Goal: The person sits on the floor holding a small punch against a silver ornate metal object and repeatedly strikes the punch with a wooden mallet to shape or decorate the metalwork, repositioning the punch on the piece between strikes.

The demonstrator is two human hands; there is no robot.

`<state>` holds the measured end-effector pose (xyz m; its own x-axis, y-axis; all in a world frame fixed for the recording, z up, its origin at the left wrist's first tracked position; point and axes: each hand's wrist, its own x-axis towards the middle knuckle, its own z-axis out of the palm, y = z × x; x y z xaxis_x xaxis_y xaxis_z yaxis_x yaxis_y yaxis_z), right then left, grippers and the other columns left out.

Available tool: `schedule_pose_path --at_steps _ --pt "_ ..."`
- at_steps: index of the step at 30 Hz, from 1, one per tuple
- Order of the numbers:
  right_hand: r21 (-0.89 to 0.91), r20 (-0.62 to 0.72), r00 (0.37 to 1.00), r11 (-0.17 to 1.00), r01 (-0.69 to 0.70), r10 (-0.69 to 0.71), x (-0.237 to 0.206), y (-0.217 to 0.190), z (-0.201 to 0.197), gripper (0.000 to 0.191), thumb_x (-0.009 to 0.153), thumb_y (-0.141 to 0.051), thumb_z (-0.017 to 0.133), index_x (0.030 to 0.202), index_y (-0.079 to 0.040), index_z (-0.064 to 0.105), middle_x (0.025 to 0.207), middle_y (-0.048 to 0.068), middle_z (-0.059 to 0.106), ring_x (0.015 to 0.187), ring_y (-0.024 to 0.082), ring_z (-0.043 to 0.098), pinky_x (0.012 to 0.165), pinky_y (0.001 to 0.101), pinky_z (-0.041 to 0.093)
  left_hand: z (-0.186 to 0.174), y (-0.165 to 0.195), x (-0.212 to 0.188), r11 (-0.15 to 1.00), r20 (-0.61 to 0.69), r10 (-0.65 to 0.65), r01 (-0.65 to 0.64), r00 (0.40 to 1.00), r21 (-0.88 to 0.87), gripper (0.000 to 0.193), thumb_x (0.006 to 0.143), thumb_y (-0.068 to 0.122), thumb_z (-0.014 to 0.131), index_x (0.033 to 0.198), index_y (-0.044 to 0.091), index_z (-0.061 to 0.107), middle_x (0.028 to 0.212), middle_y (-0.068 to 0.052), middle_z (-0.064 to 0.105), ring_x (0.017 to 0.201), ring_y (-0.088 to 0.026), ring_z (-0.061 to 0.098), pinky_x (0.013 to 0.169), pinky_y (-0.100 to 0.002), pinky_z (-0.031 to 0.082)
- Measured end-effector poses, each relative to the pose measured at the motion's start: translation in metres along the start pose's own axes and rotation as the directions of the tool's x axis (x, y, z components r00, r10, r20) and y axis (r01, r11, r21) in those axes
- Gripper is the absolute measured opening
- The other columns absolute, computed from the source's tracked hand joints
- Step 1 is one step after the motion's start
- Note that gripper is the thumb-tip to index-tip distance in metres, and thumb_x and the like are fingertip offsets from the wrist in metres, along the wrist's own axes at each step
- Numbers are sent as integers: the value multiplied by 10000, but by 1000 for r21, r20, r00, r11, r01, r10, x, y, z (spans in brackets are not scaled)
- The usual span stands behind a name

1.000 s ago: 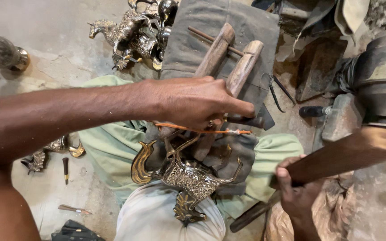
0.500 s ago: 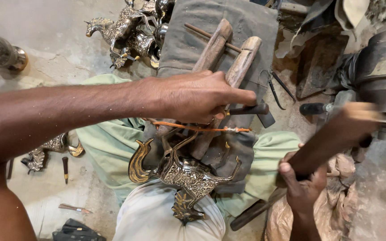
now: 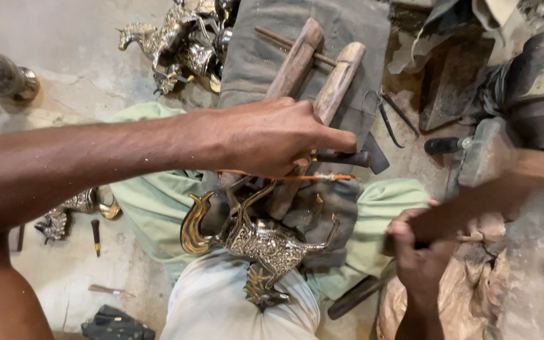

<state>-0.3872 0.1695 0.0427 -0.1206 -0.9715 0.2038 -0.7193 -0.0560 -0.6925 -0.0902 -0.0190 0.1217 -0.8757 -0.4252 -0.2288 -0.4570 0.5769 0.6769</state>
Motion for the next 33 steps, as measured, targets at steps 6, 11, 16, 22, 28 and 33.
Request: schedule_pose_path --at_steps 6,11,16,22,28,33 --pt "-16 16 995 995 -102 102 -15 -1 9 379 926 -174 816 1183 -21 582 788 48 644 655 103 605 646 260 515 8 -4 -5 983 -188 185 -181 965 38 494 845 11 711 1310 138 601 930 -159 767 741 -280 756 596 -431 630" --pt "295 216 946 907 -301 243 -38 10 19 422 874 -147 808 1196 0 579 790 56 620 603 97 558 527 254 453 18 -8 -29 947 -484 150 -266 862 -181 459 902 -51 606 1321 137 590 1133 -146 727 755 -197 733 674 -354 619" --pt "696 522 846 518 -496 108 -63 -4 40 466 872 -105 716 1290 -33 523 951 180 621 607 152 648 562 283 550 75 -6 -85 747 -583 -452 -72 675 -661 461 970 54 704 1395 87 528 920 -106 727 805 -165 732 740 -314 616" --pt "852 489 870 177 -492 62 -80 -26 44 462 881 -82 689 1230 -10 395 1243 421 519 590 209 628 548 338 558 162 -20 -82 597 -760 -578 -480 296 -642 412 1007 -4 694 1355 26 474 1099 -112 713 1024 -180 723 927 -302 601" --pt "853 518 855 82 -516 -13 -100 -48 23 466 882 -82 718 1205 -43 384 1338 509 422 611 255 639 602 386 579 174 -45 -73 703 -825 -552 -464 124 -540 386 1041 13 684 1362 22 471 1070 -101 711 977 -178 729 861 -289 605" --pt "868 496 868 -30 -496 -12 -103 -81 26 512 840 -82 753 1204 -41 395 1404 536 368 573 272 664 554 385 591 168 -50 -68 750 -845 -525 -414 103 -516 378 1042 10 692 1349 11 473 1052 -82 694 968 -154 720 868 -274 595"
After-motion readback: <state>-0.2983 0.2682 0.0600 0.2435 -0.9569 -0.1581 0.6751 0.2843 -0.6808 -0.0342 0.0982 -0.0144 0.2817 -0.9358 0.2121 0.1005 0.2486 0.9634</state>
